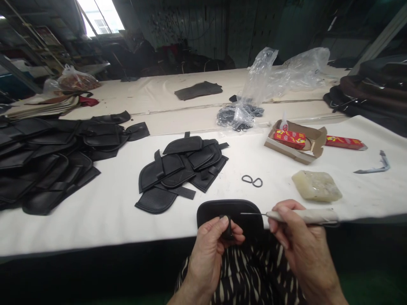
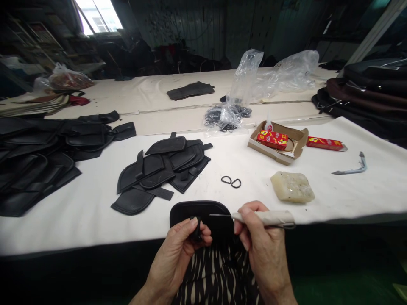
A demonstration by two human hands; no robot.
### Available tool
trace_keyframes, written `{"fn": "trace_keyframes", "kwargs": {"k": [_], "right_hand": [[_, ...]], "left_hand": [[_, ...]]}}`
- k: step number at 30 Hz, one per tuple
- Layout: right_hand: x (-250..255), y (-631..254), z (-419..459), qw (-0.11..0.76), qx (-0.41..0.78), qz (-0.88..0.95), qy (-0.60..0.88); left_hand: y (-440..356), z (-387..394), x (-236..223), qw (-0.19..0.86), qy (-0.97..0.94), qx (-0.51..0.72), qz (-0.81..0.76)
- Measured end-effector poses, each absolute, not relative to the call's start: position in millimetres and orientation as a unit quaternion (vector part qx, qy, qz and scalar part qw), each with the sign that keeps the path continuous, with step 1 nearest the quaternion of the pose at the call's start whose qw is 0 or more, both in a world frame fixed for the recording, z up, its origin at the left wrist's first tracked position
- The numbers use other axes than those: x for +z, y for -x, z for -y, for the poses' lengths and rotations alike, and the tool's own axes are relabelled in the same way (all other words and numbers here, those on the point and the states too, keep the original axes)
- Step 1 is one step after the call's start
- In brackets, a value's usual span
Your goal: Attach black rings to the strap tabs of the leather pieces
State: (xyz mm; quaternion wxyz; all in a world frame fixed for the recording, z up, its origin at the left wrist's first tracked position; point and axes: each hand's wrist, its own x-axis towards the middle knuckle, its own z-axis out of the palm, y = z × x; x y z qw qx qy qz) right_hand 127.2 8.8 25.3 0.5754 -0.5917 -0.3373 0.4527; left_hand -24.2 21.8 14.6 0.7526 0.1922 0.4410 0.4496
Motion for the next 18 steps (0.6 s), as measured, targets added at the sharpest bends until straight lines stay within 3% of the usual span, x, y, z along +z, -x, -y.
{"fn": "trace_keyframes", "kwargs": {"k": [18], "right_hand": [[42,-130,4,0.605,0.507,0.226,0.571]], "left_hand": [[23,-22,14,0.747,-0.156,0.472,-0.442]]}}
